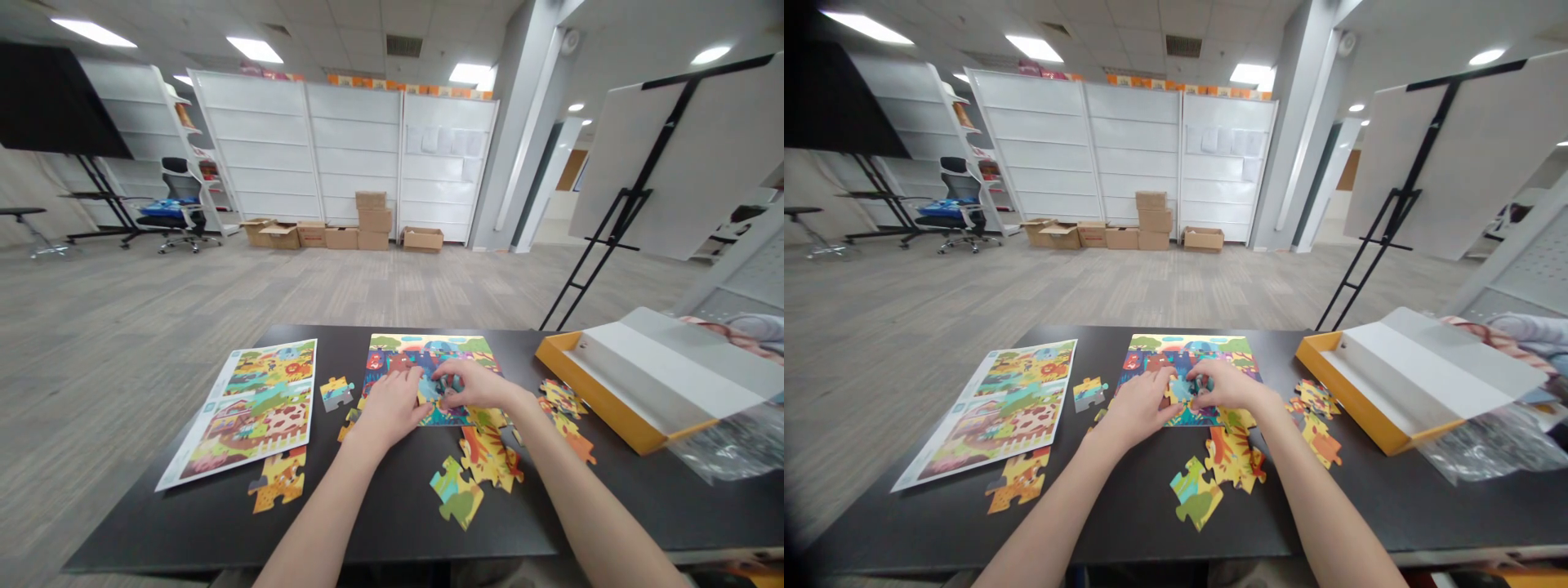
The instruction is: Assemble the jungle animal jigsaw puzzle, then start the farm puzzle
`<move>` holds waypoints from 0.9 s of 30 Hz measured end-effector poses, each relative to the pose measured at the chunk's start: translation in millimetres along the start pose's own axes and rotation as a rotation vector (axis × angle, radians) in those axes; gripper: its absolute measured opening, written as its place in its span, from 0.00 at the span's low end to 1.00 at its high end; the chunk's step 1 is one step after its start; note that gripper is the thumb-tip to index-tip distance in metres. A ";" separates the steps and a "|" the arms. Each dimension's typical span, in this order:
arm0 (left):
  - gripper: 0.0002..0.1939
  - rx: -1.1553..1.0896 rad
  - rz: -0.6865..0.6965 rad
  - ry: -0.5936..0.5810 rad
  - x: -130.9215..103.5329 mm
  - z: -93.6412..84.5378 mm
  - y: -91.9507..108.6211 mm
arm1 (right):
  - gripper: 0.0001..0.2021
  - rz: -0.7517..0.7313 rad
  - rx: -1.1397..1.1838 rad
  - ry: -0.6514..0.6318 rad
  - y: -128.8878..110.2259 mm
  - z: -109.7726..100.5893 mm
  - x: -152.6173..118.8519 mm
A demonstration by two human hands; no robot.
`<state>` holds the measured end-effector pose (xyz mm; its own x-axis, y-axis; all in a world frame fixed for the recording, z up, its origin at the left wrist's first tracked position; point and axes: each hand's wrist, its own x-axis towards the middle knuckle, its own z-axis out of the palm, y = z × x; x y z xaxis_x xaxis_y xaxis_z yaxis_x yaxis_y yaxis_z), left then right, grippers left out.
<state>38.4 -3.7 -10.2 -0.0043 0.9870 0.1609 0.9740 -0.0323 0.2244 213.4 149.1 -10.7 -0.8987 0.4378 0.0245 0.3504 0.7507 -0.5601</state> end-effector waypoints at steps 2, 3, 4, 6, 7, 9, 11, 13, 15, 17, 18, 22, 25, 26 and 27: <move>0.26 0.011 -0.011 0.000 0.3 0.2 1.6 | 0.24 -0.003 -0.010 0.002 -2.0 0.6 -0.4; 0.27 0.015 -0.014 0.000 0.5 0.1 2.4 | 0.24 0.002 -0.014 0.005 -2.8 1.1 -0.7; 0.27 0.017 -0.014 0.000 0.8 0.0 3.1 | 0.24 0.008 -0.021 0.012 -3.4 1.7 -0.9; 0.27 0.018 -0.019 -0.001 1.1 -0.1 3.8 | 0.25 0.012 -0.060 0.038 -3.8 2.7 -1.4; 0.27 0.015 -0.023 -0.002 1.1 0.1 3.6 | 0.25 0.008 -0.091 0.055 -3.2 2.7 -1.6; 0.27 0.003 -0.032 -0.001 0.9 1.0 2.3 | 0.24 -0.011 -0.163 0.099 0.5 1.3 -2.0; 0.27 -0.013 -0.035 0.002 0.3 2.0 0.7 | 0.23 -0.022 -0.233 0.166 8.5 -2.0 -2.3; 0.25 -0.020 -0.023 0.004 -0.4 2.6 0.0 | 0.21 -0.020 -0.284 0.245 20.0 -5.8 -2.0; 0.24 -0.018 -0.004 -0.002 -0.9 2.1 0.9 | 0.20 -0.015 -0.311 0.304 32.3 -8.0 -1.0; 0.22 -0.015 0.014 -0.019 -1.4 0.4 2.9 | 0.18 -0.015 -0.318 0.323 42.3 -7.8 0.5; 0.21 -0.016 0.022 -0.027 -1.6 -0.7 4.1 | 0.18 -0.012 -0.319 0.325 45.8 -7.1 1.1; 0.17 -0.023 0.044 -0.044 -2.5 -5.3 6.9 | 0.17 0.004 -0.331 0.319 50.7 -3.6 2.5; 0.16 -0.020 0.051 -0.053 -2.8 -7.0 6.8 | 0.17 0.005 -0.346 0.317 50.0 -2.2 2.9; 0.16 -0.020 0.054 -0.055 -2.9 -7.0 6.6 | 0.17 0.007 -0.349 0.316 49.9 -1.8 3.3; 0.15 -0.020 0.056 -0.056 -2.8 -6.9 6.5 | 0.18 0.008 -0.351 0.313 49.9 -1.4 4.0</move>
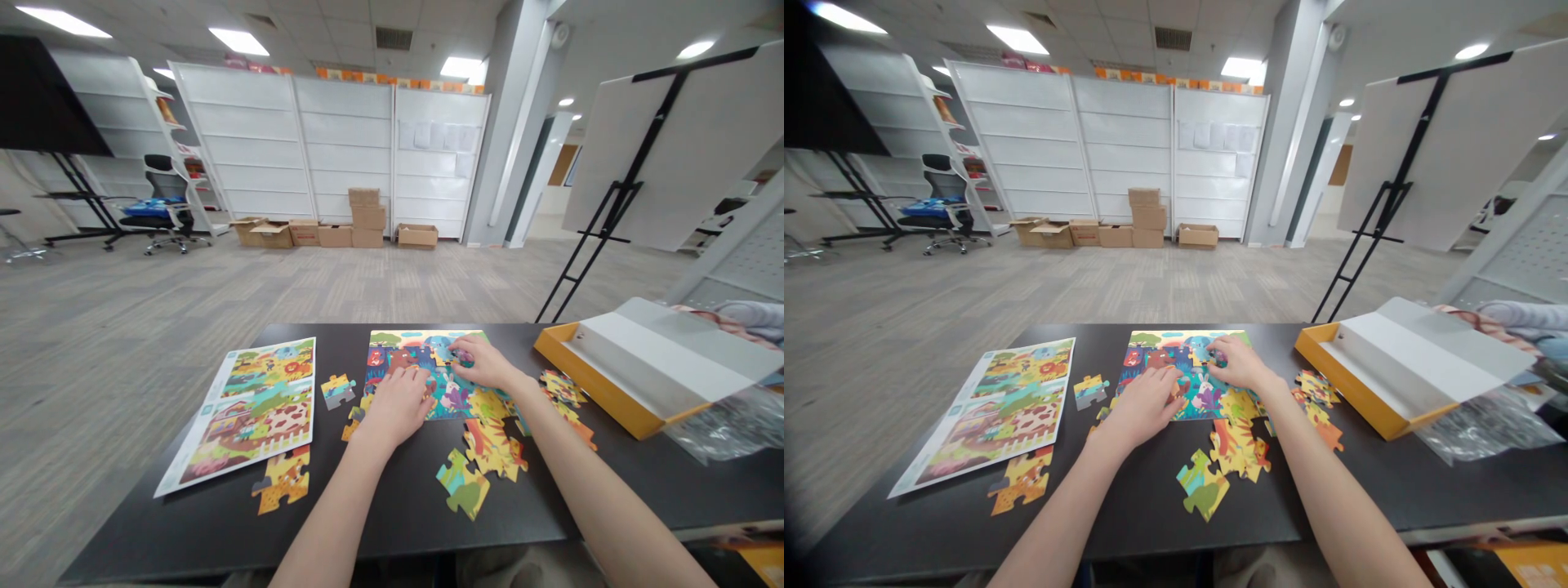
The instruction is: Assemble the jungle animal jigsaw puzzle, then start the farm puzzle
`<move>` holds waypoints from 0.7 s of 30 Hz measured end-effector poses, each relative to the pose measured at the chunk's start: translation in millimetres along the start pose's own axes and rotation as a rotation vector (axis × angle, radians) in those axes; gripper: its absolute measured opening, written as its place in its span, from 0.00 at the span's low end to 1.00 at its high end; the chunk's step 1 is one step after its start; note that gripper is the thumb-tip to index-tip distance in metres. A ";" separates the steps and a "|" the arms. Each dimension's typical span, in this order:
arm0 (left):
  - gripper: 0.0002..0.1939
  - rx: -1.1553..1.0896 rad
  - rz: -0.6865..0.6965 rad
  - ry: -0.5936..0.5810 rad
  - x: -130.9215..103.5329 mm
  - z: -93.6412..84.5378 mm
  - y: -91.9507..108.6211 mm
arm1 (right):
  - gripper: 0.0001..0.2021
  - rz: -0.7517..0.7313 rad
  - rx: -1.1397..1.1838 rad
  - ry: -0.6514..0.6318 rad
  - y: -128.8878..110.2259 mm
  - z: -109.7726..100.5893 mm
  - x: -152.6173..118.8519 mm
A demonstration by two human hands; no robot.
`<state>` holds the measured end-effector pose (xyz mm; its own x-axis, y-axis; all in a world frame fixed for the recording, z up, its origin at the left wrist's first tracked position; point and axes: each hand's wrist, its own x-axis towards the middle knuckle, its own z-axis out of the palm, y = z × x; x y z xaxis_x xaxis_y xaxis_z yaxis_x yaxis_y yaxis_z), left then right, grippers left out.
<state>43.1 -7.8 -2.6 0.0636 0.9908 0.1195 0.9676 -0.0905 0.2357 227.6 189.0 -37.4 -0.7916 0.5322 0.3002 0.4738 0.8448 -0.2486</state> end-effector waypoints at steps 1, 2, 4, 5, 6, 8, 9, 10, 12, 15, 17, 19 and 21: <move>0.15 -0.002 0.001 -0.001 0.1 0.2 -0.1 | 0.18 0.001 -0.003 -0.003 -0.1 0.8 0.6; 0.15 -0.003 0.000 -0.002 0.2 0.4 -0.2 | 0.18 0.003 -0.005 -0.007 -0.2 1.6 1.4; 0.15 -0.004 -0.006 -0.005 0.4 0.7 -0.2 | 0.19 0.002 -0.013 -0.011 -0.4 3.2 2.9; 0.16 -0.003 -0.010 -0.006 0.5 0.6 -0.2 | 0.19 -0.001 -0.019 -0.013 -0.6 3.8 3.5; 0.16 -0.003 -0.013 -0.008 0.5 0.5 -0.2 | 0.20 -0.005 -0.025 -0.015 -1.0 4.1 3.9; 0.18 -0.005 -0.016 -0.011 0.5 0.3 -0.2 | 0.20 -0.014 -0.033 -0.021 -2.1 4.0 4.0; 0.18 -0.009 -0.016 -0.012 0.4 0.2 -0.2 | 0.19 -0.015 -0.036 -0.024 -2.8 3.8 3.8; 0.18 -0.013 -0.013 -0.011 0.3 0.2 -0.3 | 0.19 -0.013 -0.036 -0.025 -3.6 3.5 3.5; 0.17 -0.018 -0.009 -0.007 0.0 0.3 -0.6 | 0.19 -0.009 -0.038 -0.023 -5.5 3.1 2.8; 0.17 -0.020 -0.002 0.000 -0.2 0.9 -1.2 | 0.20 -0.020 -0.044 -0.019 -9.0 3.5 2.6; 0.17 -0.021 0.003 0.004 -0.2 1.5 -1.8 | 0.21 -0.022 -0.056 -0.016 -11.7 4.3 2.8; 0.17 -0.023 0.008 0.007 0.1 2.3 -2.4 | 0.23 -0.022 -0.076 -0.021 -14.3 5.2 3.2; 0.17 -0.025 0.008 0.008 0.4 3.2 -3.0 | 0.25 -0.034 -0.097 -0.034 -16.3 6.0 3.6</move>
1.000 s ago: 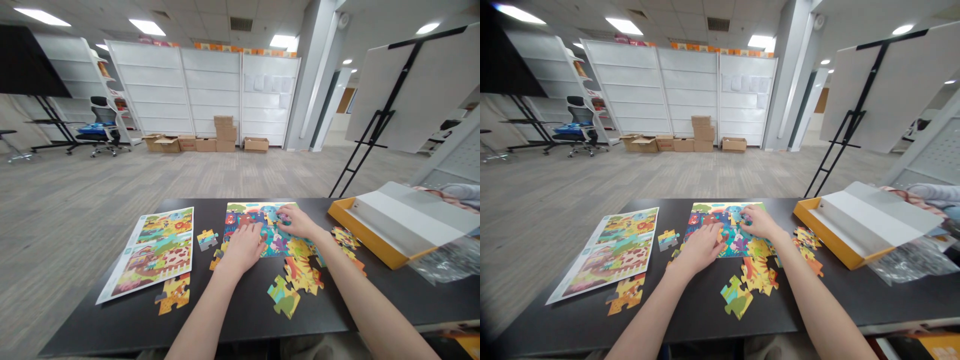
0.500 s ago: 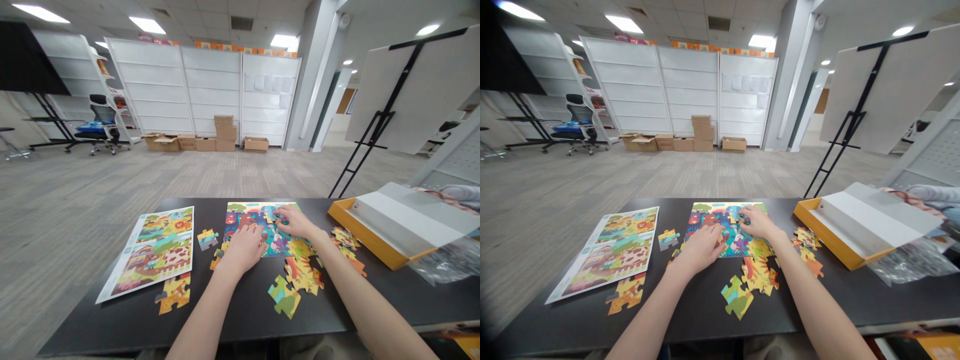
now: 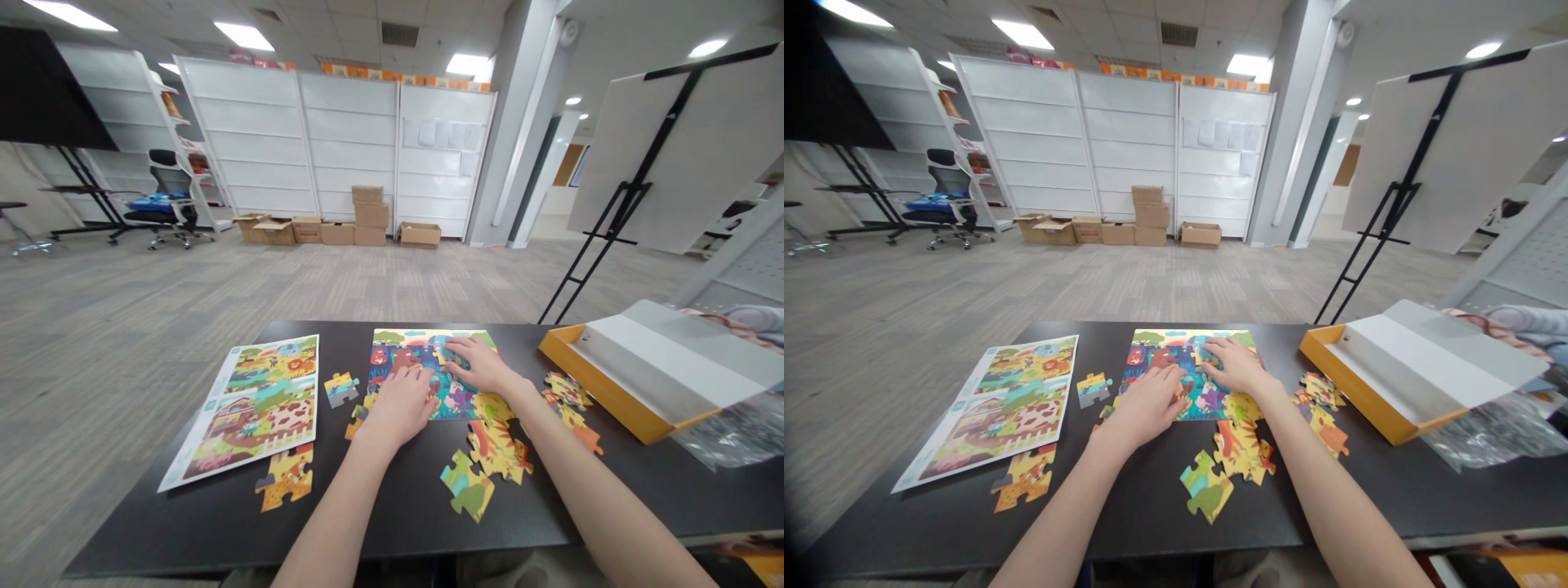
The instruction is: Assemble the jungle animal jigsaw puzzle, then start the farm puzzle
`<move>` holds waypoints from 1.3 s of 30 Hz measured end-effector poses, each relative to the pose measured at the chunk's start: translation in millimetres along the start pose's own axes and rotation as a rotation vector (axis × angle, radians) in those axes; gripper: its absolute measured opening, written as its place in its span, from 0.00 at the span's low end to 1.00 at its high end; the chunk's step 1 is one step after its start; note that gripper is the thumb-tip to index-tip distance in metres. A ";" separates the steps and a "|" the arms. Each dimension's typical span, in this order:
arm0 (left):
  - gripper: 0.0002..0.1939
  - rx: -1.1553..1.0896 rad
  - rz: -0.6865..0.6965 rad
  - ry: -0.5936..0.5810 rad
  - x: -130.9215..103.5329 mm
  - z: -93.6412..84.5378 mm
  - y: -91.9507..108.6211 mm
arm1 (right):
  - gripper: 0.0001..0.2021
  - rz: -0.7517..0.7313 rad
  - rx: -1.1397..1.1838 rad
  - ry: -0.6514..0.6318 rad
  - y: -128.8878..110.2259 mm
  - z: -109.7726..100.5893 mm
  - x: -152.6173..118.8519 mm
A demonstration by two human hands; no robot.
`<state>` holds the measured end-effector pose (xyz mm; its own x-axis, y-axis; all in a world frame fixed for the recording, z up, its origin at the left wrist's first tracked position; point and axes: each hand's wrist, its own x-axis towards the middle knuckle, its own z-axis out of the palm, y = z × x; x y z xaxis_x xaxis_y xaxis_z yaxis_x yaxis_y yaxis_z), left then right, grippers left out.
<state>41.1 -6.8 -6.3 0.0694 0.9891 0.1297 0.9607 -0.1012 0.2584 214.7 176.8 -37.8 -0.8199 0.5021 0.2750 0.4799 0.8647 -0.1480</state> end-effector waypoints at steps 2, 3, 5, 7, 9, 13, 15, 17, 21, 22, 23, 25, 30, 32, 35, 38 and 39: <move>0.17 -0.002 0.001 0.001 0.0 0.7 -0.6 | 0.23 -0.020 -0.011 -0.012 -1.2 0.7 0.5; 0.16 -0.004 0.003 0.002 -0.2 1.0 -0.9 | 0.22 -0.025 -0.012 -0.016 -1.6 1.2 0.8; 0.16 -0.005 0.012 0.005 -0.7 1.3 -1.6 | 0.21 -0.028 -0.009 -0.016 -1.6 2.7 1.2; 0.16 -0.005 0.023 0.004 -1.2 1.1 -2.4 | 0.20 -0.026 -0.001 -0.010 -0.2 4.2 1.1; 0.15 -0.009 0.028 -0.003 -1.5 0.6 -3.3 | 0.21 -0.021 0.005 0.016 3.7 4.4 0.4; 0.15 -0.037 0.028 -0.007 -2.7 -1.1 -6.0 | 0.22 0.020 -0.009 0.115 20.5 -4.9 -3.9; 0.14 -0.047 0.032 -0.007 -4.2 -2.2 -7.7 | 0.18 0.067 -0.029 0.143 31.1 -13.5 -7.5; 0.15 -0.047 0.033 -0.013 -6.1 -3.4 -9.4 | 0.15 0.137 -0.059 0.152 40.2 -21.9 -12.0; 0.15 -0.021 0.023 -0.013 -9.6 -5.8 -13.6 | 0.15 0.293 -0.104 0.144 49.8 -31.8 -21.2; 0.15 -0.017 0.020 -0.010 -10.4 -7.0 -15.4 | 0.15 0.316 -0.106 0.136 50.5 -32.8 -22.9; 0.16 -0.019 0.014 -0.006 -11.3 -8.6 -18.0 | 0.15 0.334 -0.108 0.129 50.6 -33.2 -24.1; 0.16 -0.046 -0.012 0.002 -13.9 -13.7 -26.3 | 0.15 0.358 -0.110 0.125 49.6 -33.4 -25.3; 0.17 -0.097 -0.172 0.084 -25.6 -32.8 -65.3 | 0.15 0.388 -0.102 0.155 41.6 -34.7 -22.6; 0.17 -0.096 -0.221 0.124 -31.9 -38.6 -81.4 | 0.14 0.386 -0.095 0.149 35.9 -37.2 -20.9; 0.16 -0.103 -0.278 0.100 -39.9 -42.0 -94.7 | 0.13 0.367 -0.075 0.128 25.6 -41.6 -18.8; 0.13 -0.152 -0.274 0.020 -44.8 -42.2 -96.3 | 0.13 0.344 -0.063 0.108 16.6 -44.0 -17.2; 0.13 -0.175 -0.268 0.005 -46.1 -42.7 -96.5 | 0.13 0.342 -0.062 0.100 14.4 -44.1 -16.8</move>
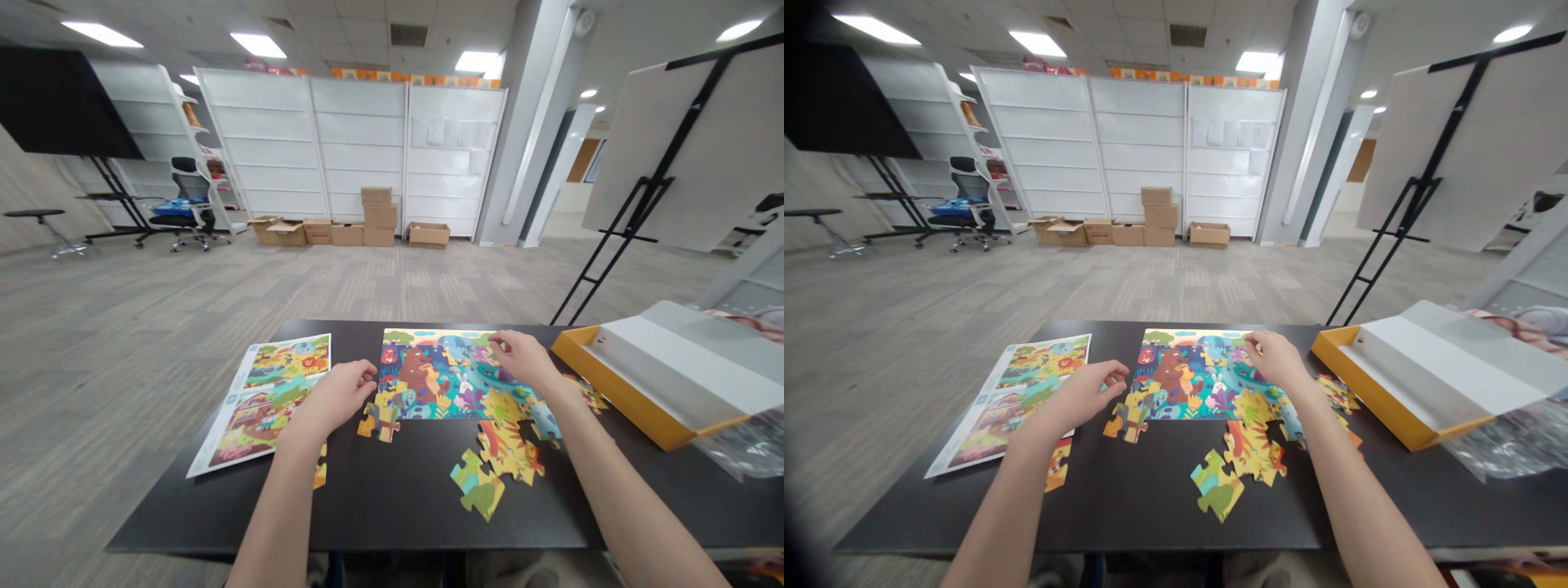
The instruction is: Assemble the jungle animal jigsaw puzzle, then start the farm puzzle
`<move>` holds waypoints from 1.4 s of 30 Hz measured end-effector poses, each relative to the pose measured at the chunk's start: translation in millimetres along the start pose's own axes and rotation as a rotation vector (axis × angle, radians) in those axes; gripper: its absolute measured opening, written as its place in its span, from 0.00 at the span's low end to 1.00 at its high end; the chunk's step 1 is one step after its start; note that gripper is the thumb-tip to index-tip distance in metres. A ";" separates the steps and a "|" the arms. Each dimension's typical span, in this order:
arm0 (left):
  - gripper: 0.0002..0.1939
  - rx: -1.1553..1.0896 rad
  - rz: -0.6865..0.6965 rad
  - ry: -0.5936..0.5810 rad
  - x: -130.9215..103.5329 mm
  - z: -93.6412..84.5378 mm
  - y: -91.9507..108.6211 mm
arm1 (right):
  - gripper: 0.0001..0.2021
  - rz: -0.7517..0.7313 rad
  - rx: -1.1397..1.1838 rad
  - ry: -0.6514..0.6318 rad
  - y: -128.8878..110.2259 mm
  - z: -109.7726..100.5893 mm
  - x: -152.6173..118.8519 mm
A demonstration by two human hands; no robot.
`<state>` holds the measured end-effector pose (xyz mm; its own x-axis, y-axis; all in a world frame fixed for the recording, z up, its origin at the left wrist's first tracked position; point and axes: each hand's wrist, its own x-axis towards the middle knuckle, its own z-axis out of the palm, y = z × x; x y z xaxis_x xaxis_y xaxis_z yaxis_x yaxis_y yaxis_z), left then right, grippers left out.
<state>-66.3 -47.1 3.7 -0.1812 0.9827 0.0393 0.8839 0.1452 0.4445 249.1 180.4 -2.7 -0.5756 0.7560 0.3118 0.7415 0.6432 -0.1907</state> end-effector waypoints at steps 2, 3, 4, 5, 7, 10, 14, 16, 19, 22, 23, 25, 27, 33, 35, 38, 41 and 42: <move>0.14 -0.021 -0.014 0.003 -2.0 -3.1 -3.5 | 0.13 -0.001 -0.001 -0.010 -2.8 0.4 -0.3; 0.14 -0.008 -0.042 0.023 -2.8 -5.5 -7.0 | 0.12 -0.002 -0.001 -0.011 -3.6 0.9 -0.3; 0.15 0.020 -0.080 0.048 -3.6 -8.2 -11.6 | 0.12 -0.003 -0.001 -0.012 -4.0 1.5 -0.3; 0.16 0.060 -0.129 0.075 -4.3 -10.7 -16.7 | 0.12 -0.005 -0.002 -0.014 -4.3 2.2 -0.3; 0.17 0.131 -0.201 0.090 -5.5 -14.3 -26.5 | 0.13 -0.010 -0.003 -0.017 -4.4 3.5 -0.1; 0.20 0.166 -0.190 0.046 -6.3 -13.9 -33.3 | 0.13 -0.023 0.009 -0.020 -4.6 6.0 0.2; 0.30 0.131 -0.165 -0.017 -5.5 -9.3 -27.2 | 0.13 -0.051 0.027 -0.017 -5.4 9.2 0.5; 0.29 0.129 -0.185 -0.038 -5.2 -8.7 -22.5 | 0.13 -0.064 0.029 -0.017 -6.6 9.7 0.3; 0.28 0.132 -0.189 -0.045 -5.8 -9.6 -17.6 | 0.13 -0.065 0.029 -0.030 -8.8 9.4 -0.3; 0.31 0.128 -0.184 -0.022 -7.6 -10.6 -15.6 | 0.13 -0.056 0.027 -0.043 -10.5 8.5 -0.8; 0.31 0.129 -0.181 -0.007 -8.3 -11.0 -15.5 | 0.14 -0.054 0.026 -0.042 -10.7 8.3 -0.8; 0.31 0.131 -0.162 0.024 -9.9 -11.8 -15.8 | 0.14 -0.053 0.027 -0.039 -11.0 7.9 -0.6; 0.31 0.126 -0.134 0.044 -11.5 -12.6 -16.6 | 0.14 -0.059 0.027 -0.042 -11.1 7.7 -0.2; 0.29 0.057 -0.095 0.043 -15.1 -12.3 -22.4 | 0.14 -0.072 0.030 -0.062 -11.8 7.6 -0.2; 0.28 0.039 -0.072 0.031 -15.6 -11.7 -25.0 | 0.14 -0.065 0.036 -0.063 -12.4 7.1 -0.7; 0.25 0.036 -0.043 0.029 -16.8 -13.3 -27.1 | 0.14 -0.065 0.035 -0.069 -13.1 6.3 -1.0; 0.20 0.046 -0.065 0.040 -22.1 -20.6 -25.7 | 0.13 -0.073 0.030 -0.069 -13.0 5.7 -0.7; 0.18 0.051 -0.082 0.035 -25.5 -24.2 -24.4 | 0.13 -0.077 0.030 -0.067 -12.8 5.7 -0.6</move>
<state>-93.7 -78.5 13.6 -0.2678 0.9628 0.0363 0.8860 0.2313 0.4018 238.0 172.4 -5.7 -0.6528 0.7103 0.2634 0.6844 0.7020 -0.1969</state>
